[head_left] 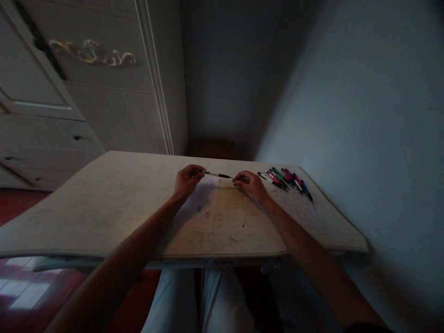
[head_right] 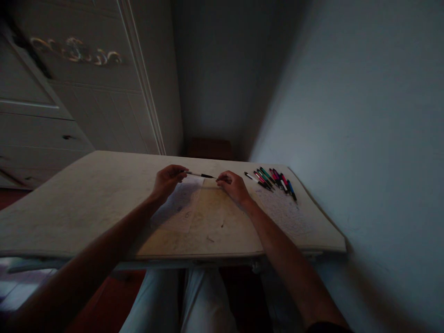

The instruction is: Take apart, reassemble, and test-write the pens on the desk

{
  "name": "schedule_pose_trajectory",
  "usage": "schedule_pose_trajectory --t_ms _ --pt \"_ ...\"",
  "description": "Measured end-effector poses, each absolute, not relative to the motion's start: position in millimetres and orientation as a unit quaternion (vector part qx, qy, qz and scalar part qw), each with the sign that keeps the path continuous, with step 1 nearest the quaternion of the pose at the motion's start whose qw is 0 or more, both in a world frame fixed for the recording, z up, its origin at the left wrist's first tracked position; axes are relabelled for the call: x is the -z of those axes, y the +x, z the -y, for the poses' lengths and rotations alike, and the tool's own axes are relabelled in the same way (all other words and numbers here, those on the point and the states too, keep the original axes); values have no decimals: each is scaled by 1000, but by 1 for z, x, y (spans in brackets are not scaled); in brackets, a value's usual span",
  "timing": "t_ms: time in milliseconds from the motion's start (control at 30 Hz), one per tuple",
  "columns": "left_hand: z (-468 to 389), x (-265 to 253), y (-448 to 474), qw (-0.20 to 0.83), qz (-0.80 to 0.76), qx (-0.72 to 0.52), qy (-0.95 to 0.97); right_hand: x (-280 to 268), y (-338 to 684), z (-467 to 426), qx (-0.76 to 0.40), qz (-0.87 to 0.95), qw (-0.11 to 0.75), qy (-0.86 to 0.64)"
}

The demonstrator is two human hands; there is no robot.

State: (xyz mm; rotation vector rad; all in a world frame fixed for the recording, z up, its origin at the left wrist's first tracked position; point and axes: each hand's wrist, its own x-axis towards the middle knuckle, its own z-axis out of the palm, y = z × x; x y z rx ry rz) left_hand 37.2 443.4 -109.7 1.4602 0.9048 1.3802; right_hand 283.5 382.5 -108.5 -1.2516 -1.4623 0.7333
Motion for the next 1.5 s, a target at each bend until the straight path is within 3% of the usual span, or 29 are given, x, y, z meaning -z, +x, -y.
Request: schedule_pose_trajectory --t_ms 833,1267,1500 --pt "-438 106 39 453 -361 -541 609 110 280 -381 -309 621 528 -491" --pt "-428 100 43 511 -315 -550 580 104 276 -380 -326 575 562 -497" --pt "-430 101 41 412 -391 -533 627 106 278 -382 -297 573 573 -506"
